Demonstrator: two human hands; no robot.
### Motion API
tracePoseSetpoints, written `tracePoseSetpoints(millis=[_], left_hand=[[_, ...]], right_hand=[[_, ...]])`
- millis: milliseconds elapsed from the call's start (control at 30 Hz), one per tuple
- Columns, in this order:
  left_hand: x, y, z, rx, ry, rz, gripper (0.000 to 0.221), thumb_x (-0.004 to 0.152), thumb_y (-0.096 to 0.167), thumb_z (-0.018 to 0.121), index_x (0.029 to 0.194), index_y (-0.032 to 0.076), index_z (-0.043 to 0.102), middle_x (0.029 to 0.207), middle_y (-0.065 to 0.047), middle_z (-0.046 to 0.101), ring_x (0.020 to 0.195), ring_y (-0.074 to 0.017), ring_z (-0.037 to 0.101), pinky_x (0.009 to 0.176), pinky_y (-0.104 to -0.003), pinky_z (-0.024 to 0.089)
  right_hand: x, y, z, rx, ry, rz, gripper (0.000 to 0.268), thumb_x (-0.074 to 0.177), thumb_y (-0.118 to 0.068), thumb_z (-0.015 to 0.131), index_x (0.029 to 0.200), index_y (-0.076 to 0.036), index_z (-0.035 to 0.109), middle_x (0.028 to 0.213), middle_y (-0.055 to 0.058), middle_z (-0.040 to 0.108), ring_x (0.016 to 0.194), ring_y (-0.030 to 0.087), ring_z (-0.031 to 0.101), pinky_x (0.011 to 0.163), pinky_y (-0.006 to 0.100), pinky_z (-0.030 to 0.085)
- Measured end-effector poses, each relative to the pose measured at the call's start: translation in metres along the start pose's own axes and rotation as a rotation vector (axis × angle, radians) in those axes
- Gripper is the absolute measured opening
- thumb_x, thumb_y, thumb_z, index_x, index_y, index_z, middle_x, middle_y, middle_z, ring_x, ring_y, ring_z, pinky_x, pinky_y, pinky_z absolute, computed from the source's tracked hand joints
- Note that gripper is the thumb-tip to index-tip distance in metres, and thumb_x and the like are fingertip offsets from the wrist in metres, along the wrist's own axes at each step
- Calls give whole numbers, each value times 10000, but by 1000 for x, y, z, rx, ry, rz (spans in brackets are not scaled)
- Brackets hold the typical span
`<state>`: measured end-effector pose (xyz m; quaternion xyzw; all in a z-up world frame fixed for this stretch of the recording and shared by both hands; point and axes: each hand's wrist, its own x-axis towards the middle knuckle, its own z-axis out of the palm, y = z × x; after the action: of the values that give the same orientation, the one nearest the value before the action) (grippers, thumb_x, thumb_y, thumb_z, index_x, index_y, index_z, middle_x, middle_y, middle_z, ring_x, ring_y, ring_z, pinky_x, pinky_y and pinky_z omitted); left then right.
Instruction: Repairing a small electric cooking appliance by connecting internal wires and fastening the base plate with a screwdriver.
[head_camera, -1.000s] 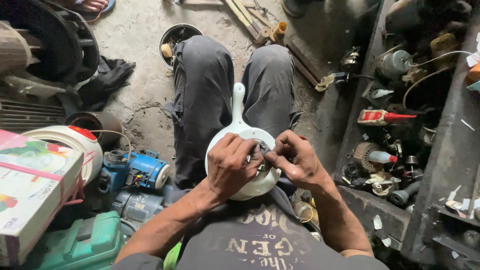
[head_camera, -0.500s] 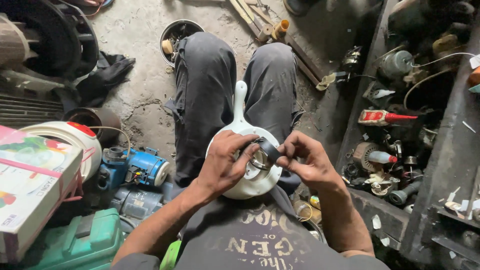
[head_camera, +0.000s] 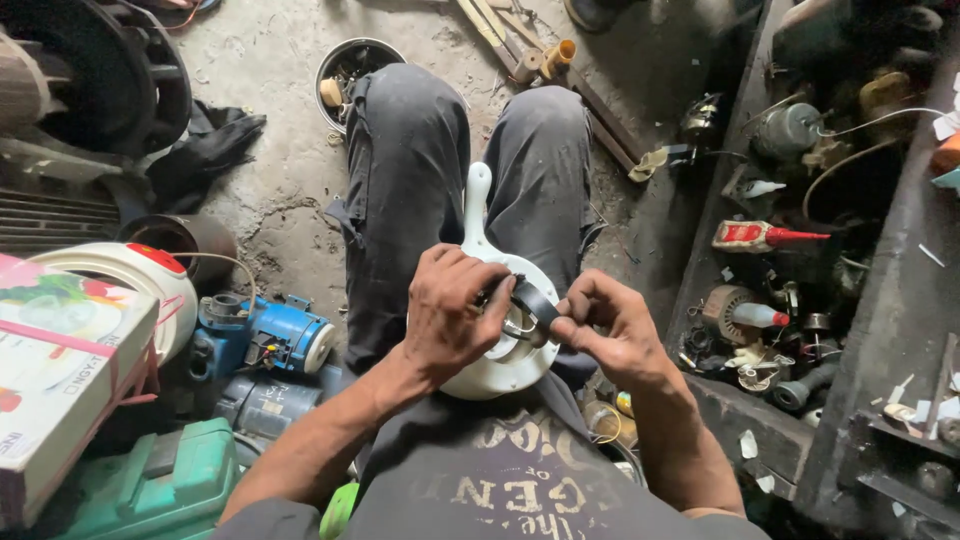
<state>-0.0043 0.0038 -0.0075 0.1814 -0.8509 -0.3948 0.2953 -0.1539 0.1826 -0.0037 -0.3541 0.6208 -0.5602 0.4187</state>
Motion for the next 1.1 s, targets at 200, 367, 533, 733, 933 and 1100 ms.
tracePoseSetpoints(millis=[200,367,533,733,933,1100], left_hand=[[-8,8,-1,172,-88,174,179,864,23,662,1034,71,690,796,-96,658,856,-287,663,1111,-610,388],[-11,10,4,58,-62,181,119,872,52,708,988,81,704,776,-89,670,808,-272,678,1091,-558,455],[-12,9,4,-2,28,140,102,881,91,749,976,97,713,742,-59,667,769,-244,680,1071,-497,501],[-10,8,14,35,87,153,56,920,98,724,959,70,695,712,-73,629,718,-254,667,1038,-474,533],[-9,9,14,163,91,178,66,921,66,682,964,16,683,695,-114,608,720,-284,675,1024,-504,540],[-10,9,14,265,91,203,80,933,62,640,954,-13,659,697,-129,579,751,-300,665,1056,-517,515]], right_hand=[[13,7,-6,735,7,27,192,947,-26,611,1001,-64,431,549,67,516,379,122,497,349,211,372],[35,-31,4,722,-41,28,296,902,-104,592,1140,-44,427,835,185,600,594,230,642,476,250,453],[37,-14,10,345,-107,8,396,827,-146,772,1059,-58,463,1112,285,717,813,207,690,545,217,446],[21,8,2,-166,28,81,265,882,-61,792,944,-71,534,689,85,681,557,101,527,484,228,370],[16,0,8,-129,18,4,229,924,-107,758,863,-45,546,620,126,692,516,120,606,443,237,458],[20,-10,8,331,-61,33,282,919,-12,713,839,-43,444,509,62,513,393,95,473,327,212,351]])
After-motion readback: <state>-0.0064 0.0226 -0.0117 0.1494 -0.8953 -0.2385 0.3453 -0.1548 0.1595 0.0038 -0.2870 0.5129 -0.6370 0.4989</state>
